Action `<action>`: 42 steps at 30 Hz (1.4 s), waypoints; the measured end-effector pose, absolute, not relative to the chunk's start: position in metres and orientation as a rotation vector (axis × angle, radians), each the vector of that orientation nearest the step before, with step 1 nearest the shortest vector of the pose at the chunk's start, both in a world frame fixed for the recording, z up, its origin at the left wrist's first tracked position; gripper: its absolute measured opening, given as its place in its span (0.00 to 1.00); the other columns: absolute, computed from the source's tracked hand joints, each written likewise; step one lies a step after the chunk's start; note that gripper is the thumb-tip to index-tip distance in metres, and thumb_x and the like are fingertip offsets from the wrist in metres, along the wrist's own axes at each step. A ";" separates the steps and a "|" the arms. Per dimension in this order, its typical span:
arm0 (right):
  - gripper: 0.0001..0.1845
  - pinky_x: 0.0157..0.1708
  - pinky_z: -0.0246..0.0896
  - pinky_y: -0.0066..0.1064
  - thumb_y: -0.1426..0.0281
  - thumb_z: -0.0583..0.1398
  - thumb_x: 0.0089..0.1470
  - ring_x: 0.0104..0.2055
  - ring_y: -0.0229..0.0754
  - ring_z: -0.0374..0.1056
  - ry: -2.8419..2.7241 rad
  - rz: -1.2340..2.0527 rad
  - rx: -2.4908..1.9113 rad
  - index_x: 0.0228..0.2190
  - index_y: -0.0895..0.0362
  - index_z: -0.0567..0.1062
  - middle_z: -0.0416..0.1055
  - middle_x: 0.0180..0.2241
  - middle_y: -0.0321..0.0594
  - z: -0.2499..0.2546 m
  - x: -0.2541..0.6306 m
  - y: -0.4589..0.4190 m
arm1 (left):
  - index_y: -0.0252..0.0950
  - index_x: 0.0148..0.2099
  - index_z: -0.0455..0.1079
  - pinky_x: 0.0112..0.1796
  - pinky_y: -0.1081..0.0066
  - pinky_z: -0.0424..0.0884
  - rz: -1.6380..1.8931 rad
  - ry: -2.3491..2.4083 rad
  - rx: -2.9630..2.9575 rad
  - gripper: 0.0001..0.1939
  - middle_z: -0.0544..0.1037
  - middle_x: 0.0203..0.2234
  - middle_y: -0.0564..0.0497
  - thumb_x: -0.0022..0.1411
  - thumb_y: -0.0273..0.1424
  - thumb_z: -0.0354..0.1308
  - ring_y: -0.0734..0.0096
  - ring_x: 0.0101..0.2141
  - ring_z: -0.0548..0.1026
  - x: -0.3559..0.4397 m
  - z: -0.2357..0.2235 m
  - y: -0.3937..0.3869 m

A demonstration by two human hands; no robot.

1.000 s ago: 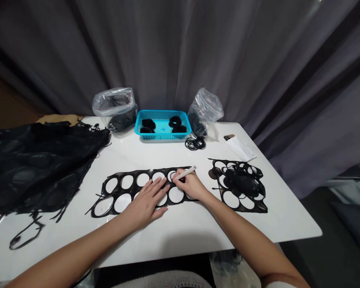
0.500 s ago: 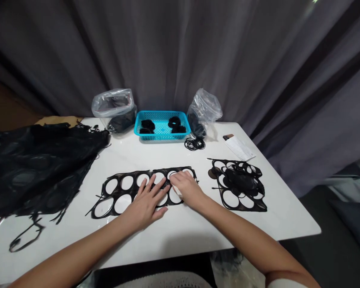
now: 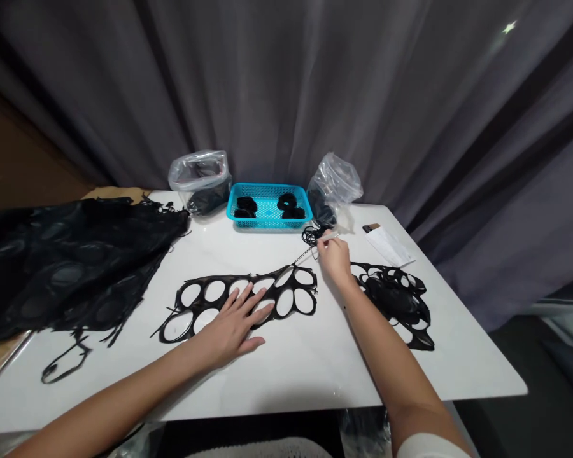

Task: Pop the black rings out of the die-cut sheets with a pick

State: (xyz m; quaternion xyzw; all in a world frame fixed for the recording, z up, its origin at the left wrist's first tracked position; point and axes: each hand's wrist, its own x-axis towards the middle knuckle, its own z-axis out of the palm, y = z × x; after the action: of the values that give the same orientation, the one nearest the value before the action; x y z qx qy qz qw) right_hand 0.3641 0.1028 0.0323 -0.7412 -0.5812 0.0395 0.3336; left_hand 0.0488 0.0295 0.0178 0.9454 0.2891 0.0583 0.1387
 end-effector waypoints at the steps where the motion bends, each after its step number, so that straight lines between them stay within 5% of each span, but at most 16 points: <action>1: 0.08 0.34 0.57 0.35 0.65 0.54 0.55 0.29 0.47 0.67 -1.484 0.080 -1.975 0.25 0.53 0.67 0.73 0.25 0.44 0.034 0.369 0.105 | 0.43 0.70 0.54 0.63 0.40 0.49 0.168 0.827 2.742 0.33 0.50 0.70 0.43 0.68 0.41 0.59 0.41 0.69 0.42 0.047 0.018 0.029; 8: 0.14 0.31 0.57 0.32 0.58 0.59 0.52 0.29 0.44 0.66 -1.438 0.511 -1.759 0.23 0.53 0.67 0.72 0.24 0.39 0.047 0.344 0.095 | 0.36 0.73 0.45 0.64 0.44 0.50 0.343 0.915 2.765 0.40 0.49 0.70 0.37 0.67 0.41 0.59 0.46 0.69 0.46 0.042 0.017 0.026; 13: 0.10 0.33 0.59 0.30 0.62 0.57 0.57 0.33 0.41 0.68 -1.720 0.941 -1.459 0.29 0.54 0.71 0.76 0.32 0.37 0.044 0.272 0.065 | 0.31 0.70 0.52 0.64 0.49 0.52 0.311 0.980 2.811 0.36 0.54 0.68 0.33 0.68 0.43 0.58 0.49 0.68 0.52 0.039 0.010 0.023; 23: 0.06 0.38 0.61 0.32 0.66 0.58 0.57 0.37 0.42 0.69 -1.773 1.169 -1.389 0.31 0.56 0.72 0.76 0.36 0.39 0.024 0.256 0.044 | 0.34 0.68 0.56 0.64 0.47 0.48 0.331 1.017 2.800 0.33 0.54 0.68 0.35 0.68 0.44 0.58 0.48 0.68 0.51 0.035 0.002 0.019; 32: 0.08 0.39 0.61 0.34 0.70 0.57 0.59 0.36 0.43 0.67 -1.955 0.969 -1.327 0.27 0.54 0.70 0.73 0.33 0.38 0.026 0.254 0.041 | 0.38 0.69 0.55 0.64 0.43 0.45 0.328 1.022 2.755 0.33 0.52 0.69 0.38 0.68 0.43 0.57 0.47 0.69 0.48 0.034 0.000 0.018; 38: 0.07 0.44 0.60 0.40 0.72 0.53 0.63 0.43 0.50 0.67 -2.311 0.580 -1.161 0.37 0.53 0.72 0.74 0.38 0.46 0.018 0.254 0.035 | 0.44 0.69 0.56 0.59 0.31 0.44 0.302 1.187 2.740 0.37 0.47 0.71 0.38 0.62 0.45 0.63 0.30 0.68 0.41 0.037 -0.007 0.015; 42: 0.10 0.41 0.58 0.38 0.71 0.51 0.62 0.38 0.49 0.67 -2.074 0.283 -1.383 0.31 0.54 0.70 0.73 0.33 0.46 0.026 0.284 0.075 | 0.43 0.68 0.59 0.59 0.31 0.46 0.280 1.183 2.736 0.36 0.48 0.70 0.36 0.62 0.44 0.64 0.26 0.67 0.41 0.039 -0.003 0.015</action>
State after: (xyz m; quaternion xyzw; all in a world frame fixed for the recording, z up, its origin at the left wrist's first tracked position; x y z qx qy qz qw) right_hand 0.2843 0.0747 0.0264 -0.5240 -0.7856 0.1073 0.3110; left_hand 0.0386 0.0152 -0.0031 0.9114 0.3940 0.0933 0.0738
